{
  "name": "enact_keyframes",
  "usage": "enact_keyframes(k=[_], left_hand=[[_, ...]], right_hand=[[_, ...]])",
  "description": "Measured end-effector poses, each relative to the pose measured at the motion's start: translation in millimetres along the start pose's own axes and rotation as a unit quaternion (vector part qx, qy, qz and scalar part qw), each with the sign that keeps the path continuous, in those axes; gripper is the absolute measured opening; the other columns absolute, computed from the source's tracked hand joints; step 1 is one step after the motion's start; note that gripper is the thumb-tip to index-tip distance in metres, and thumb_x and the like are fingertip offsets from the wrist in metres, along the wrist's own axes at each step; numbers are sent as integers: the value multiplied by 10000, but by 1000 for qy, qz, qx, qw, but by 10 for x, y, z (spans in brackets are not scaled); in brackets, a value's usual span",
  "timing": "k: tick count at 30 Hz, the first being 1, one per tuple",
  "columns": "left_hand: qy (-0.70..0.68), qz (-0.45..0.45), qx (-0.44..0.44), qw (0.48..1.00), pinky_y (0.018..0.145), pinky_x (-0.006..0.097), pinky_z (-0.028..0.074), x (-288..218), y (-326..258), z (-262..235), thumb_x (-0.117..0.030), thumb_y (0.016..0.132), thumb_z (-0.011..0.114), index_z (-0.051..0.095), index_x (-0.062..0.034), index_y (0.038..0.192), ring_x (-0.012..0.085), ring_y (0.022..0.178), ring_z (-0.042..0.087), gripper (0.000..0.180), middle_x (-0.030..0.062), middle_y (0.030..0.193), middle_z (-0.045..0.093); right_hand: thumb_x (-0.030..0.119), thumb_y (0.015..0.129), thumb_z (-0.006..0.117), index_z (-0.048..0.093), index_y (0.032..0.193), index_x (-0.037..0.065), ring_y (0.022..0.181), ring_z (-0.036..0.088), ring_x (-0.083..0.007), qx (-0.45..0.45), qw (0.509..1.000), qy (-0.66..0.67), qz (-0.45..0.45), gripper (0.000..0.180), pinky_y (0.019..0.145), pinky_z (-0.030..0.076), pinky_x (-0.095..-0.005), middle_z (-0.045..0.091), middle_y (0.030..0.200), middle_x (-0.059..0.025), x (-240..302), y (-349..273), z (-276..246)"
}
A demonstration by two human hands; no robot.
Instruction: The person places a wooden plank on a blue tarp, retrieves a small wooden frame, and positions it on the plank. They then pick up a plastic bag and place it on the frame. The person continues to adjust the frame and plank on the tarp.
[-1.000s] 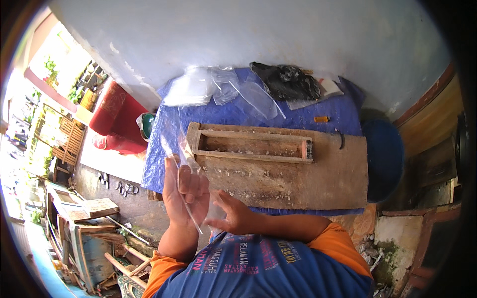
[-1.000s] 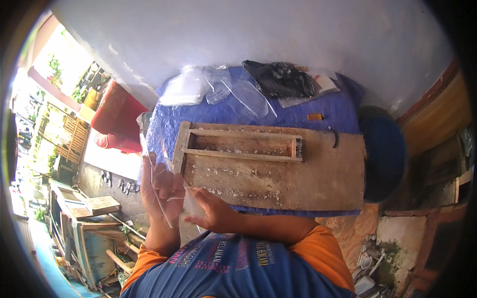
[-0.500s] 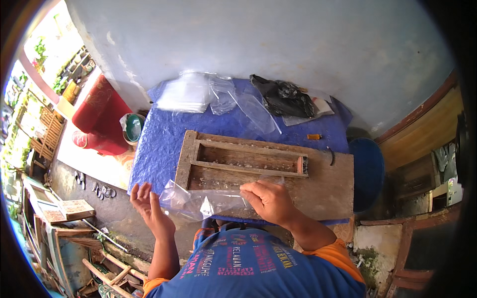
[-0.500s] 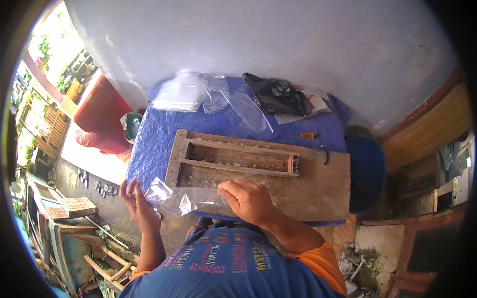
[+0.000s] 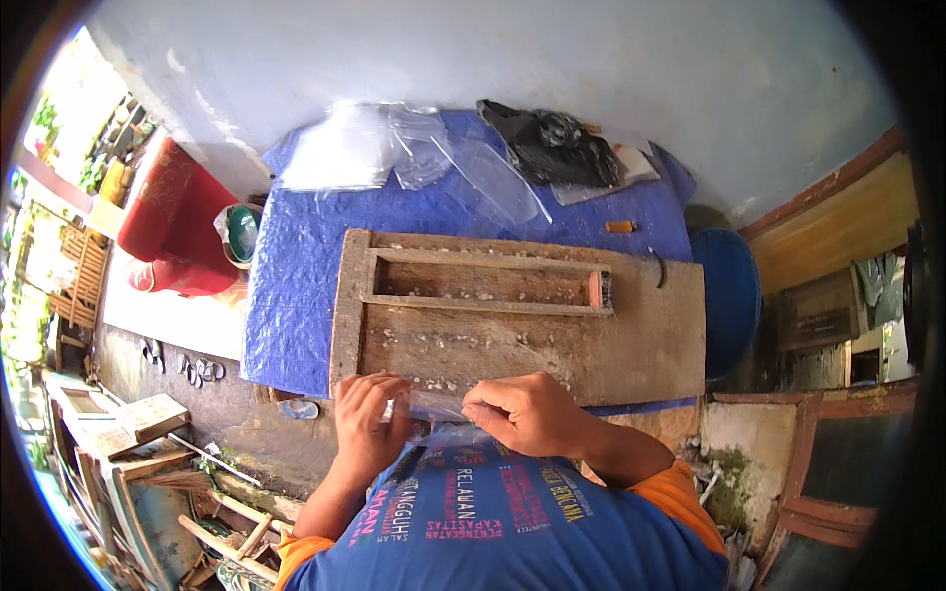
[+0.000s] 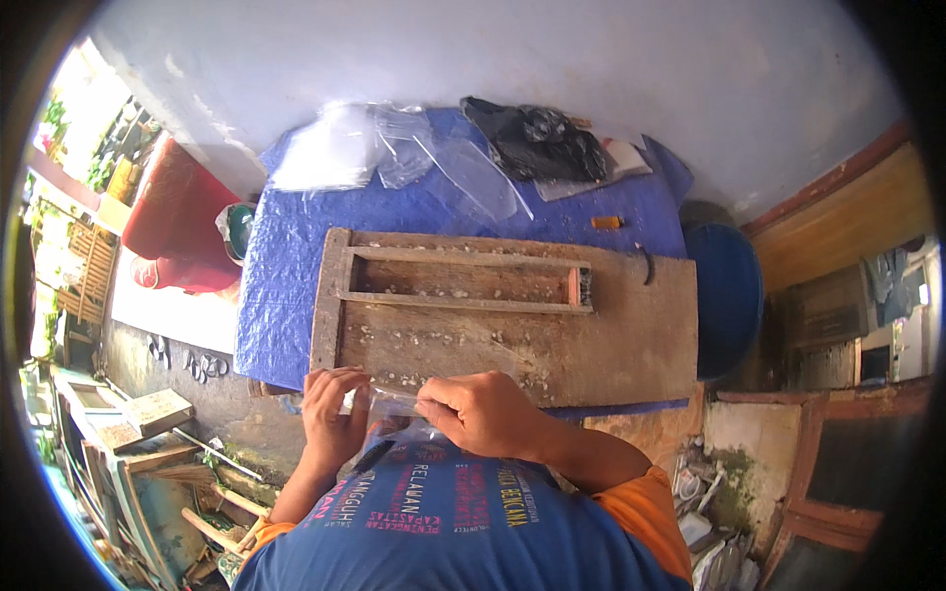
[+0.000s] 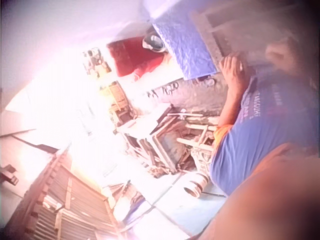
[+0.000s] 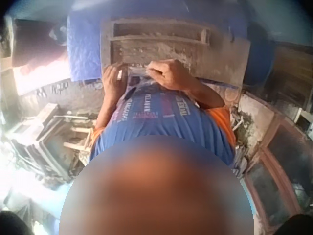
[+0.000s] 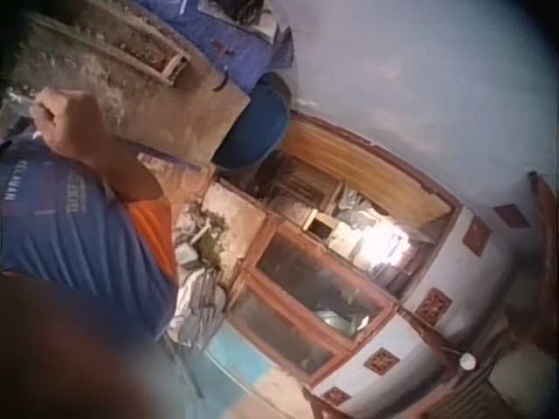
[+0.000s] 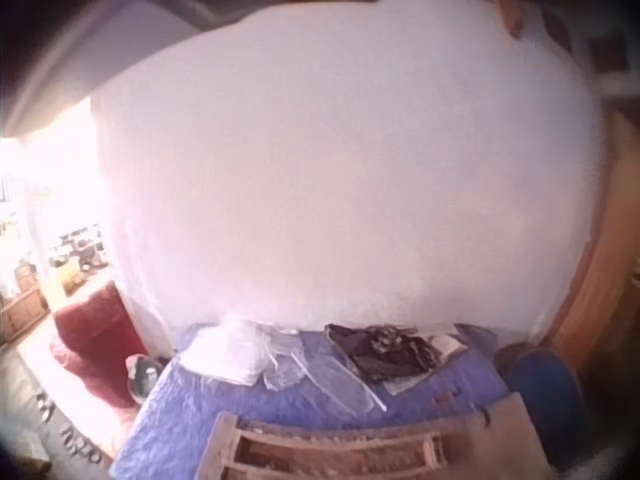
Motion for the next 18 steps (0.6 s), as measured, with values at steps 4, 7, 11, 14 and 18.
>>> enact_keyframes(k=[4, 7, 11, 14, 18], left_hand=[[-14, -17, 9, 1000, 803, 377, 455, 108, -13, -52, 2, 813, 671, 659, -47, 955, 262, 848, 651, 151, 92, 940, 700], [1, -33, 2, 999, 792, 369, 454, 161, 52, -120, 15, 826, 660, 665, -33, 934, 269, 824, 645, 118, 92, 925, 703], [55, -33, -17, 998, 788, 363, 454, 257, 253, -201, 17, 857, 635, 667, -19, 943, 272, 820, 643, 99, 96, 916, 698], [77, -38, -34, 996, 795, 360, 456, 318, 439, -217, 12, 876, 620, 675, -10, 951, 282, 822, 640, 95, 106, 911, 695], [88, -54, -62, 993, 806, 361, 463, 352, 569, -206, 0, 891, 607, 672, -8, 958, 285, 850, 638, 93, 123, 921, 695]], right_hand=[[90, 868, 661, 689, 944, 74, 644, 674, -273, 1, 999, -33, 18, 82, 560, 520, -368, 680, 757, -99, -129, -131, -69], [124, 871, 629, 678, 965, 112, 719, 678, -318, 17, 996, -67, 52, 107, 610, 535, -423, 680, 796, -93, -294, -215, -149], [89, 861, 636, 720, 993, 107, 750, 697, -294, 36, 988, -126, 83, 158, 657, 558, -392, 711, 850, -93, -532, -257, -362], [135, 875, 657, 721, 977, 104, 761, 697, -288, 7, 985, -152, 87, 125, 640, 544, -391, 715, 851, -93, -645, -253, -543], [161, 880, 677, 721, 960, 97, 746, 696, -277, -27, 985, -147, 87, 113, 626, 538, -376, 718, 848, -94, -700, -265, -693]])
Point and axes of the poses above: each hand's wrist, its own y-axis towards the middle knuckle, its own z-axis out of the palm, x = y × z, the point moved 3 cm from there along y, towards the middle knuckle
